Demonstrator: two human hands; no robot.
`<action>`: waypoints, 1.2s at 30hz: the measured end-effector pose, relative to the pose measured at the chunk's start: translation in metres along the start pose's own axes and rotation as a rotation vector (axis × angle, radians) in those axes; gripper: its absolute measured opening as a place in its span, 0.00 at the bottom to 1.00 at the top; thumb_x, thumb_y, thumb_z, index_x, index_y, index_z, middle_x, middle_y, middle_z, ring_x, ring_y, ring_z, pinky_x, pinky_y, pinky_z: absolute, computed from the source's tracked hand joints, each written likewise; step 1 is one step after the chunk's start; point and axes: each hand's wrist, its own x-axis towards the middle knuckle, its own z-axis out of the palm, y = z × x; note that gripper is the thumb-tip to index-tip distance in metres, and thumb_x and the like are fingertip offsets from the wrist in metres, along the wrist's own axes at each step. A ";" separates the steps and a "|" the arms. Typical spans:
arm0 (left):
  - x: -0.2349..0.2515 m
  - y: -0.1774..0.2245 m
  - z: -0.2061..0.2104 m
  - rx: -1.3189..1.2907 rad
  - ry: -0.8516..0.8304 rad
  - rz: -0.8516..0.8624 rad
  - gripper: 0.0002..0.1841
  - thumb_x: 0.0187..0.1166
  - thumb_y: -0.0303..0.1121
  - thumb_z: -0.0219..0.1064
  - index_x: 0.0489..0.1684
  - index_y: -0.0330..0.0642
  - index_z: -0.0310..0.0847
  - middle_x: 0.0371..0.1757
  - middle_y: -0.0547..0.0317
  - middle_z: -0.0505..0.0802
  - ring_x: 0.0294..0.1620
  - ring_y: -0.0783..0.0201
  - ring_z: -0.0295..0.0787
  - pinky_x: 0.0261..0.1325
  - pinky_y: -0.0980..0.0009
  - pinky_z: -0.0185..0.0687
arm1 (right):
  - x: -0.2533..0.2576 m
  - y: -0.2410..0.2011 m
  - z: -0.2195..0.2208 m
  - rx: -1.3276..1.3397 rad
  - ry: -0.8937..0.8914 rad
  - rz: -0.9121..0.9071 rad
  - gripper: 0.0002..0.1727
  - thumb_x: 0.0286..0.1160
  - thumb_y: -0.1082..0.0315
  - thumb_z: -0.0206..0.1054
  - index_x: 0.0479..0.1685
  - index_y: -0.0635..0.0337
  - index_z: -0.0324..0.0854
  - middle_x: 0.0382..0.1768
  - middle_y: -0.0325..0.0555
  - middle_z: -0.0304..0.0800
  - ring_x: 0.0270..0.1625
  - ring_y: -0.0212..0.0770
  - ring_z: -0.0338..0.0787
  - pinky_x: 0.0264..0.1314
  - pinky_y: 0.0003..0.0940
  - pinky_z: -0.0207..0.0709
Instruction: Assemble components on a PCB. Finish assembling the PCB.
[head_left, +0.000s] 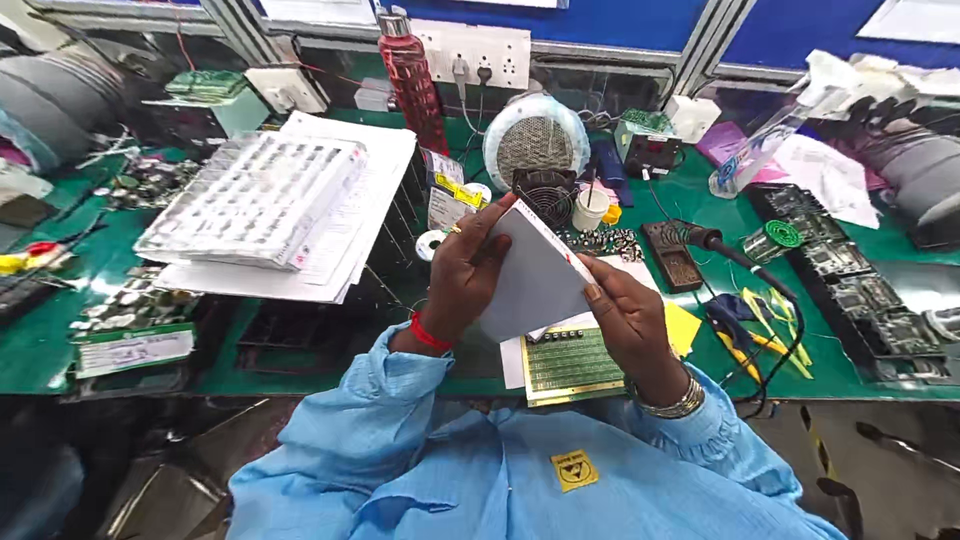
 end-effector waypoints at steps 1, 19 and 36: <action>0.000 0.000 0.000 0.016 -0.023 0.000 0.21 0.89 0.31 0.57 0.78 0.35 0.75 0.70 0.51 0.87 0.64 0.74 0.85 0.68 0.74 0.79 | -0.002 0.000 0.000 0.034 -0.018 0.025 0.20 0.87 0.73 0.51 0.67 0.75 0.81 0.55 0.52 0.93 0.55 0.30 0.92 0.61 0.29 0.86; 0.014 -0.025 0.040 0.289 -0.568 0.134 0.34 0.78 0.54 0.63 0.79 0.39 0.76 0.73 0.41 0.86 0.69 0.42 0.84 0.68 0.35 0.73 | -0.038 0.017 0.006 0.444 0.010 0.593 0.30 0.71 0.79 0.50 0.78 0.74 0.62 0.50 0.47 0.93 0.47 0.28 0.92 0.54 0.30 0.87; -0.037 -0.056 0.089 0.405 -0.993 0.127 0.48 0.62 0.76 0.53 0.81 0.55 0.76 0.88 0.31 0.65 0.90 0.25 0.49 0.76 0.17 0.41 | -0.087 0.033 -0.059 -0.530 0.028 0.782 0.19 0.85 0.67 0.61 0.68 0.66 0.84 0.62 0.60 0.90 0.63 0.54 0.91 0.67 0.51 0.82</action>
